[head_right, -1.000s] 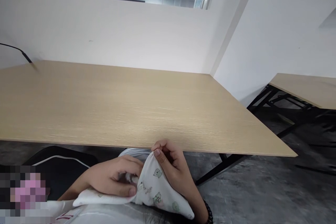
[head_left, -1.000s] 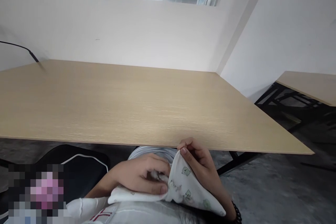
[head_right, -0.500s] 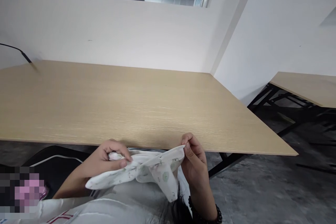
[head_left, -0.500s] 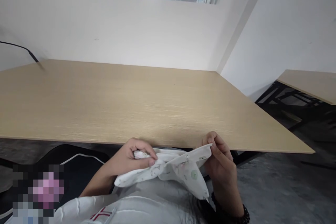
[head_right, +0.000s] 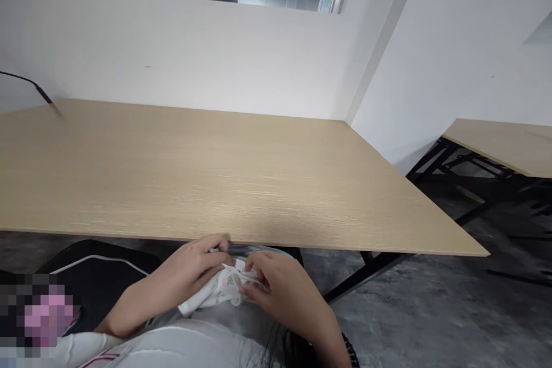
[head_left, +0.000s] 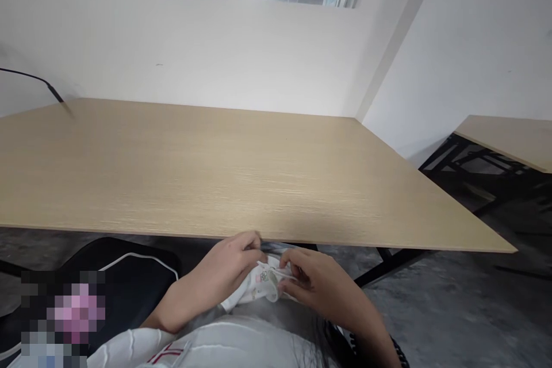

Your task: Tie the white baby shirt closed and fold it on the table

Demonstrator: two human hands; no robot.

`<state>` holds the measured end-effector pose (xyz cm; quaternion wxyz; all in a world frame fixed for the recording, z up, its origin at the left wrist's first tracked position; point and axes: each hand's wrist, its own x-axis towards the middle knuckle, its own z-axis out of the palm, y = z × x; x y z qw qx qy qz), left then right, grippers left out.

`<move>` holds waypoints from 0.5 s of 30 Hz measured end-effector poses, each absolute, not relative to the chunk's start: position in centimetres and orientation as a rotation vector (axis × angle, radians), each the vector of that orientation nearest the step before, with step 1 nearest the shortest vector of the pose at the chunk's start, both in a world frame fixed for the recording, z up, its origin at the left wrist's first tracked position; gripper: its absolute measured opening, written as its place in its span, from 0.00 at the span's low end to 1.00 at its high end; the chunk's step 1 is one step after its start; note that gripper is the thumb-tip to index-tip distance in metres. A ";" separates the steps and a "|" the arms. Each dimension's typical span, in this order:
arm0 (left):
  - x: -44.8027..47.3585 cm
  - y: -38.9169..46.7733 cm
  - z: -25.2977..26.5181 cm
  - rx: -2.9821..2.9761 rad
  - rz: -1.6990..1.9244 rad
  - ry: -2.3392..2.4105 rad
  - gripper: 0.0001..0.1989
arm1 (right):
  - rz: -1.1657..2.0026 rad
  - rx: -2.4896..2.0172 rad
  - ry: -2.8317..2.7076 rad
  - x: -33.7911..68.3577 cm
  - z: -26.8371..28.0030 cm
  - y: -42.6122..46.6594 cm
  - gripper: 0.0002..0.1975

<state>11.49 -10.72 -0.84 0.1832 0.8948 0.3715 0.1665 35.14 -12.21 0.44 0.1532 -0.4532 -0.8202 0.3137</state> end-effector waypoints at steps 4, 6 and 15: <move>12.1 -10.9 -1.7 2.643 0.443 0.885 0.12 | 0.741 -1.329 -2.395 34.1 -0.6 -11.7 0.04; 12.4 -10.9 -1.7 2.669 0.385 0.875 0.08 | 0.748 -1.309 -2.400 34.1 -1.0 -11.5 0.04; 12.4 -10.5 -1.3 2.580 0.496 0.753 0.10 | 0.904 -1.239 -2.201 35.5 -0.8 -11.5 0.02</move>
